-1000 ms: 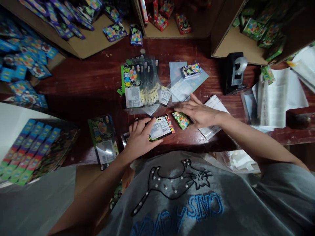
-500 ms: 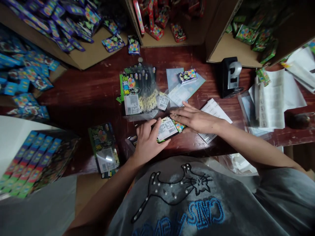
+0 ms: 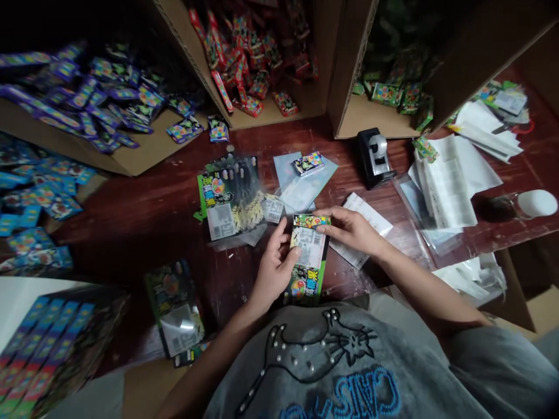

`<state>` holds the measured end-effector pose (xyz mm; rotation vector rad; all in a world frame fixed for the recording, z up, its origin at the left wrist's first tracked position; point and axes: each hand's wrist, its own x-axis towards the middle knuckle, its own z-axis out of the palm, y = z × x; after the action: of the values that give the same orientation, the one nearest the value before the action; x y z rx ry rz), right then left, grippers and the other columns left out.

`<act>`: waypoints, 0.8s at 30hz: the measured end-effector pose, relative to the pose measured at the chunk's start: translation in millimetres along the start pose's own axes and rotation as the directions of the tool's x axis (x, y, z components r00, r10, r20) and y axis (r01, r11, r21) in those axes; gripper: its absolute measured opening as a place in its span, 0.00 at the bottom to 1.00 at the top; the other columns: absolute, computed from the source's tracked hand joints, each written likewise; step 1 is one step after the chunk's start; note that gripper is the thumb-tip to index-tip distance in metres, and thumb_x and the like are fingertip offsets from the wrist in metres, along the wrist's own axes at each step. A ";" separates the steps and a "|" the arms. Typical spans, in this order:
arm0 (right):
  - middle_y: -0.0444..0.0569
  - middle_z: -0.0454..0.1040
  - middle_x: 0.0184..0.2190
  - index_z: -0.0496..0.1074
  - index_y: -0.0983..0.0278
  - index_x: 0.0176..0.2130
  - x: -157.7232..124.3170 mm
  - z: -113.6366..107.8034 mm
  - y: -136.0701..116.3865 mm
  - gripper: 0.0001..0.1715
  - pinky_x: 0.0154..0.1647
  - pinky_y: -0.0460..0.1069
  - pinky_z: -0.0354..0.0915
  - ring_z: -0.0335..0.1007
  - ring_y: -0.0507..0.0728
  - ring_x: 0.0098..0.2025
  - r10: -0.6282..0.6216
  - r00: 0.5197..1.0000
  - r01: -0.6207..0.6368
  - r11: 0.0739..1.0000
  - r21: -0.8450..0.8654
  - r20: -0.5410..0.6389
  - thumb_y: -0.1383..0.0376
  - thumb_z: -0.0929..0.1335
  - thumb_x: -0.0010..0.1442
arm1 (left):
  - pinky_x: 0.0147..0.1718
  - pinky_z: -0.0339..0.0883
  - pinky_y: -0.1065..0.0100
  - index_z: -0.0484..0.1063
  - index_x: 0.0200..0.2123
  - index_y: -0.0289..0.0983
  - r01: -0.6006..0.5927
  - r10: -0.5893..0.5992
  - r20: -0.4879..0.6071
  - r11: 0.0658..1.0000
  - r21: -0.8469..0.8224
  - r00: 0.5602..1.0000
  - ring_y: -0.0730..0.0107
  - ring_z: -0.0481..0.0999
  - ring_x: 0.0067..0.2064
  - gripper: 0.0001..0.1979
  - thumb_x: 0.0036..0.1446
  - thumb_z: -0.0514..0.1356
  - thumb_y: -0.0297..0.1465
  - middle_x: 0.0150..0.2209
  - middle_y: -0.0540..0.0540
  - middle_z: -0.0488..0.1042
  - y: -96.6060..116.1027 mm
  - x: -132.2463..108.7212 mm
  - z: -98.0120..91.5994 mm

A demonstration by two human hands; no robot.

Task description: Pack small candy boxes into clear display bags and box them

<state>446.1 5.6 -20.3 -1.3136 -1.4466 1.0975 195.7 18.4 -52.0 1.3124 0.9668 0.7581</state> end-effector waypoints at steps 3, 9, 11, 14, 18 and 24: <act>0.49 0.82 0.59 0.80 0.54 0.60 -12.9 7.9 0.0 0.25 0.69 0.62 0.71 0.79 0.60 0.61 0.084 0.996 -0.082 0.991 0.102 -0.019 0.49 0.75 0.67 | 0.48 0.80 0.65 0.58 0.76 0.50 0.005 -0.002 0.142 1.000 -0.022 0.990 0.66 0.81 0.49 0.38 0.68 0.68 0.35 0.54 0.43 0.78 1.6 1.1 -15.9; 0.49 0.86 0.48 0.82 0.60 0.50 16.2 11.6 -6.3 0.26 0.58 0.57 0.76 0.81 0.58 0.49 0.207 0.951 -0.144 0.954 0.262 -0.229 0.46 0.78 0.62 | 0.52 0.79 0.65 0.53 0.77 0.54 -0.113 0.122 0.148 0.991 -0.067 0.982 0.69 0.81 0.49 0.43 0.67 0.69 0.32 0.51 0.47 0.77 1.7 20.9 -18.2; 0.47 0.85 0.44 0.82 0.60 0.47 32.1 13.6 -9.1 0.26 0.54 0.55 0.76 0.81 0.56 0.46 0.193 0.905 -0.075 0.949 0.305 -0.379 0.45 0.79 0.59 | 0.54 0.78 0.64 0.52 0.78 0.55 -0.122 0.131 0.121 0.989 -0.081 0.984 0.69 0.81 0.49 0.43 0.67 0.69 0.32 0.51 0.47 0.77 0.2 23.0 -11.8; 0.45 0.85 0.42 0.81 0.58 0.49 42.8 22.3 -9.9 0.25 0.51 0.54 0.76 0.80 0.55 0.43 0.140 0.844 0.027 0.953 0.301 -0.518 0.45 0.79 0.60 | 0.53 0.79 0.63 0.52 0.78 0.54 -0.093 0.101 0.108 0.992 -0.083 0.989 0.68 0.81 0.49 0.43 0.68 0.68 0.32 0.51 0.47 0.77 -3.1 19.5 -6.9; 0.46 0.85 0.45 0.82 0.57 0.47 28.6 26.9 -1.9 0.20 0.54 0.57 0.72 0.78 0.57 0.48 0.082 0.928 -0.021 0.986 0.168 -0.365 0.47 0.77 0.64 | 0.54 0.79 0.61 0.51 0.78 0.53 -0.093 0.101 0.081 0.991 -0.096 0.992 0.66 0.81 0.51 0.43 0.68 0.69 0.33 0.54 0.45 0.77 -8.1 10.3 -11.7; 0.47 0.85 0.42 0.82 0.58 0.45 15.0 -0.2 -2.0 0.13 0.54 0.58 0.65 0.73 0.59 0.46 -0.039 0.990 0.010 0.978 -0.210 -0.133 0.53 0.72 0.72 | 0.51 0.80 0.62 0.49 0.78 0.54 -0.111 0.119 0.114 0.991 -0.074 0.986 0.66 0.81 0.49 0.44 0.68 0.68 0.33 0.53 0.44 0.76 -6.2 4.9 -16.4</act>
<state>444.8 20.5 -17.7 -1.4830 -1.5021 0.8396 182.6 29.1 -58.8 1.3474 0.7699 0.7855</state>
